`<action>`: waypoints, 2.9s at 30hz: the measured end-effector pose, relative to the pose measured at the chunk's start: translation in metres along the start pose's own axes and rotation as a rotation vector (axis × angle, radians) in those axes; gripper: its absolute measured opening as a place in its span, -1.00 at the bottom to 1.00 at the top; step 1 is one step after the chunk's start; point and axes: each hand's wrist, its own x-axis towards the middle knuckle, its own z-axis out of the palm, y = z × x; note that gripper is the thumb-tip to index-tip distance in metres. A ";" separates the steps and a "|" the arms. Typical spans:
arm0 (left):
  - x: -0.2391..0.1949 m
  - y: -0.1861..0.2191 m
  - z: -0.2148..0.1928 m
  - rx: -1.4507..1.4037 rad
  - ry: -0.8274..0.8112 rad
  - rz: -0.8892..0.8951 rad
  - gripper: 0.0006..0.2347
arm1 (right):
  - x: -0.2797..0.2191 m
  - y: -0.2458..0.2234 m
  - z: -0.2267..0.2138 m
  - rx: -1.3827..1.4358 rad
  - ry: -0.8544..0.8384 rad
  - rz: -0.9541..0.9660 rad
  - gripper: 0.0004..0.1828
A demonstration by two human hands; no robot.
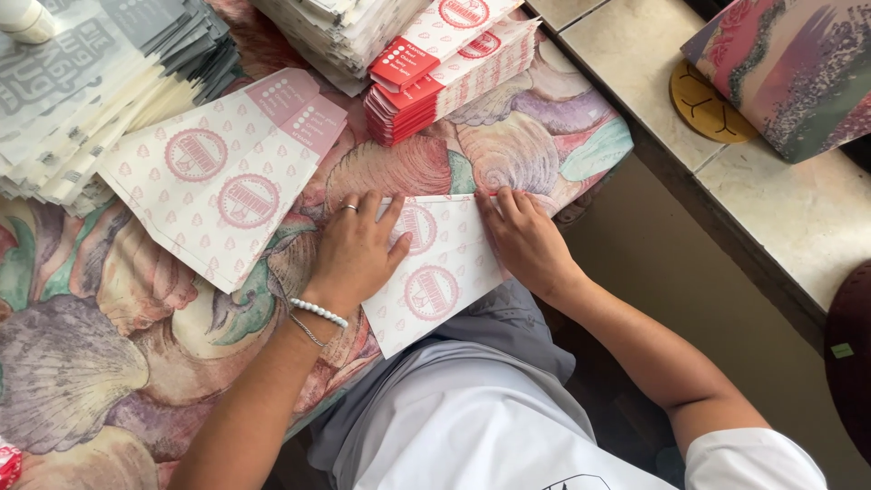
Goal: Manually folding paper food wrappers along pre-marked lines and stacking them on a table.
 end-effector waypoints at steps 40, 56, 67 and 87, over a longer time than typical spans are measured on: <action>0.105 0.020 0.027 -0.255 -0.510 -0.092 -0.75 | -0.006 0.034 -0.037 0.848 0.207 0.443 -0.15; 0.031 0.027 -0.038 -0.984 0.694 -0.198 -0.87 | 0.033 0.031 -0.071 1.583 0.569 0.237 -0.14; 0.023 0.035 -0.032 -1.049 0.762 -0.294 -0.82 | 0.033 0.025 0.005 1.490 0.560 0.505 -0.85; -0.007 0.012 -0.088 -1.417 0.495 -0.379 -0.28 | 0.118 0.110 -0.165 0.824 -0.529 -0.035 -0.58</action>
